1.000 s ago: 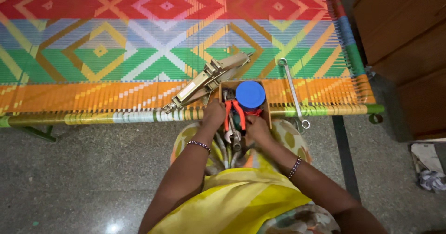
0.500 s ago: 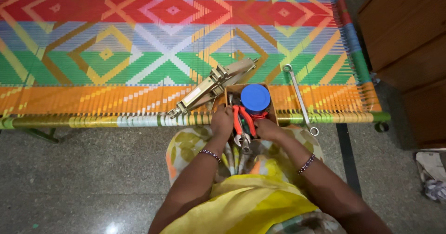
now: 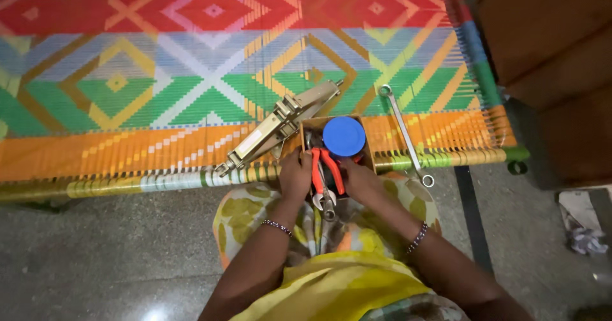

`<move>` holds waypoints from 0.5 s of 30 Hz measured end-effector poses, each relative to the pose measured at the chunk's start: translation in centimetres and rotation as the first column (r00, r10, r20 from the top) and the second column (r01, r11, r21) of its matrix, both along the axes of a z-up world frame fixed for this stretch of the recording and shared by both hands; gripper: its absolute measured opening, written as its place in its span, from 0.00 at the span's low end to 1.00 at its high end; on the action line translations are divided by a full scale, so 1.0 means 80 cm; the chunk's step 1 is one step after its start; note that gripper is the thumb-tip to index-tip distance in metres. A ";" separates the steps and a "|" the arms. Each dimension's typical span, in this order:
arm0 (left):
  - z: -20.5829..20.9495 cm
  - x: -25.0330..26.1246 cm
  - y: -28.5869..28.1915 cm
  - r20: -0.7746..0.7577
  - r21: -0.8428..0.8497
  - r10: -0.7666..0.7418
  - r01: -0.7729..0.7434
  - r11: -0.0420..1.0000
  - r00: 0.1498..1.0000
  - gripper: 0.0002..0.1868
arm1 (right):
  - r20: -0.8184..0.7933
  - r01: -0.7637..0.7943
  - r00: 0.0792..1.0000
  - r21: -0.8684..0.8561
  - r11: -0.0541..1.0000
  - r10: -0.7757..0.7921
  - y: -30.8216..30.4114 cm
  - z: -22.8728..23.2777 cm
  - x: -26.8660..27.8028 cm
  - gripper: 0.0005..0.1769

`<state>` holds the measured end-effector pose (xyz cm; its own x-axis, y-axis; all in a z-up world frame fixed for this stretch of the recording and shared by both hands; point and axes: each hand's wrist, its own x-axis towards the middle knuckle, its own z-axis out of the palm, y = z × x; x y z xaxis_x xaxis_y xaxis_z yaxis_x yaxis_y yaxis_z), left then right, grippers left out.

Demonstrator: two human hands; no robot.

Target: The person sits on the floor and uses a wrench to tighten a bolt on a scissor car jack. They rotate the jack to access different sides and continue tightening the bolt with the wrench.

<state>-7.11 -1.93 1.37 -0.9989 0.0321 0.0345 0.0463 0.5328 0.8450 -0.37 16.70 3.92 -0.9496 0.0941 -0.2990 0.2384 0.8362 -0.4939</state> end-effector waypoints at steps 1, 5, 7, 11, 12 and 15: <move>-0.004 -0.003 -0.001 0.026 -0.003 -0.011 0.011 1.000 1.000 0.27 | -0.023 0.013 1.000 -0.125 0.992 -0.016 0.000 0.003 0.001 0.29; -0.015 -0.006 -0.001 0.062 0.017 -0.031 0.030 0.999 0.998 0.27 | -0.043 0.033 0.998 -0.405 0.914 -0.055 0.006 -0.007 -0.002 0.38; -0.017 -0.006 -0.001 0.051 0.013 -0.036 0.035 0.999 0.998 0.27 | -0.089 0.024 0.994 -0.429 0.903 -0.069 0.006 -0.017 -0.003 0.39; -0.015 -0.012 -0.002 0.047 0.009 -0.046 0.046 0.999 0.998 0.26 | -0.240 0.054 0.957 -0.405 0.913 -0.164 -0.012 -0.029 -0.005 0.26; -0.016 -0.011 -0.003 0.051 0.023 -0.047 0.046 0.999 0.998 0.26 | -0.257 0.085 0.946 -0.391 0.917 -0.197 -0.015 -0.031 -0.002 0.23; -0.020 -0.010 -0.006 0.060 0.061 -0.071 0.067 0.996 0.996 0.25 | -0.268 0.118 0.951 -0.155 0.981 -0.156 -0.016 -0.037 0.000 0.21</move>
<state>-7.94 -2.37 -0.21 -0.9946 0.1007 -0.0232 0.0281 0.4798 0.8770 -0.35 15.45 0.99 -0.9775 0.2062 -0.0448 0.1836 0.7257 -0.6630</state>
